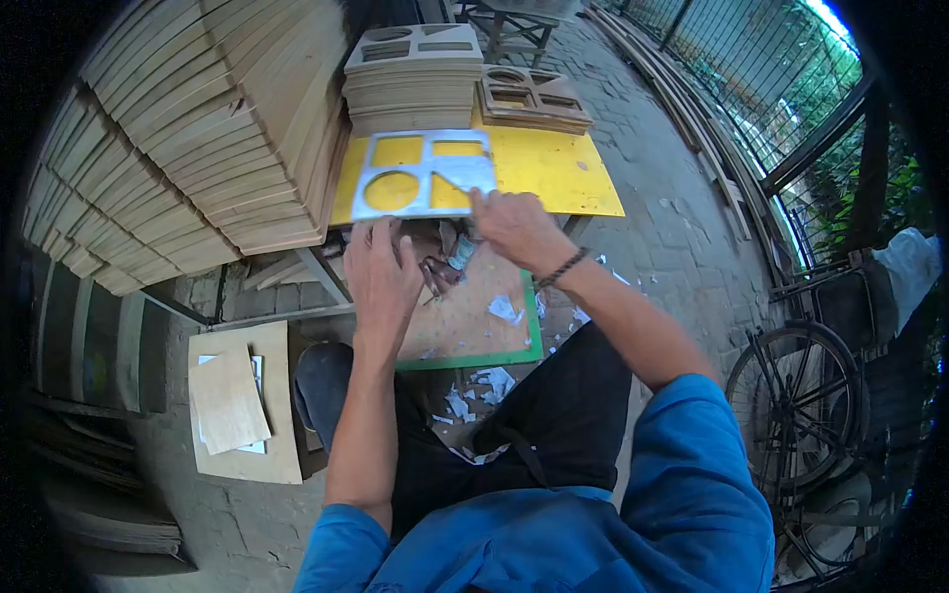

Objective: Cutting out specific shapes from wooden sheets and sanding the edges of wooden frames.

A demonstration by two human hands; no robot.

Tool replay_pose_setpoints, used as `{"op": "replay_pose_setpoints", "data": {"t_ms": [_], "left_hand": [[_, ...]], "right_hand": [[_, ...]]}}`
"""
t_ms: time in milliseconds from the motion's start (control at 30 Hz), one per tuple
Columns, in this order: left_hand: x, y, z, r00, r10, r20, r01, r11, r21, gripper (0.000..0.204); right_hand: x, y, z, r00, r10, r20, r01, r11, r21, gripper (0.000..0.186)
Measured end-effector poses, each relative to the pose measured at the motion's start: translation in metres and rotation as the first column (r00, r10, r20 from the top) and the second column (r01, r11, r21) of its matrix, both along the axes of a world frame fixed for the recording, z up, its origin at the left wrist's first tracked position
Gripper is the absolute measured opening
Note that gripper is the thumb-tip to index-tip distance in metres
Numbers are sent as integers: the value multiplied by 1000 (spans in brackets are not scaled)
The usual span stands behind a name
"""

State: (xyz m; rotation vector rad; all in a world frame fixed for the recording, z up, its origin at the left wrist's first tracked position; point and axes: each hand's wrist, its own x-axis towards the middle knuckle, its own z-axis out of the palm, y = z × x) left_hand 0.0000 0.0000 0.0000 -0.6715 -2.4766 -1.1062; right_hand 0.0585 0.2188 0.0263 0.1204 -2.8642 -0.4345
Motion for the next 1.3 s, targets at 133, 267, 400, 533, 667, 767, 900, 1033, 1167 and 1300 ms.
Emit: {"op": "replay_pose_setpoints", "data": {"t_ms": [133, 267, 400, 533, 667, 767, 900, 1033, 1167, 1300], "left_hand": [[-5, 10, 13, 982, -99, -161, 92, 994, -53, 46], [-13, 37, 27, 938, -281, -201, 241, 950, -199, 50], [-39, 71, 14, 879, -454, -147, 381, 853, -357, 73], [-44, 92, 4, 874, -481, -70, 427, 828, -365, 84], [-37, 103, 13, 888, -460, 8, 410, 784, -467, 92], [-36, 111, 6, 875, -479, -70, 400, 797, -453, 98], [-43, 105, 10, 836, -545, -59, 468, 766, -440, 106], [-43, 109, 4, 841, -537, -66, 478, 795, -374, 105], [-44, 113, 0, 839, -529, -131, 453, 810, -371, 103], [-46, 110, 0, 826, -544, -145, 470, 808, -354, 103]], "right_hand": [[45, 51, 16, 994, -63, -86, 62, 998, -18, 40], [90, 90, 32, 995, -98, 8, 98, 986, -134, 39], [90, 92, 50, 840, -498, 215, 490, 527, -694, 43], [65, 128, 75, 721, -663, 203, 430, 198, -881, 43], [15, 141, 47, 797, -568, -205, -9, 329, -944, 35], [4, 163, 1, 902, -301, -309, 32, 761, -647, 27], [0, 163, -12, 965, -151, -215, 7, 832, -555, 26], [-1, 161, -3, 982, -169, -83, 99, 838, -536, 24], [26, 142, 6, 980, 36, -198, -128, 868, -479, 20], [74, 121, 14, 996, 47, -80, -86, 800, -594, 19]]}}
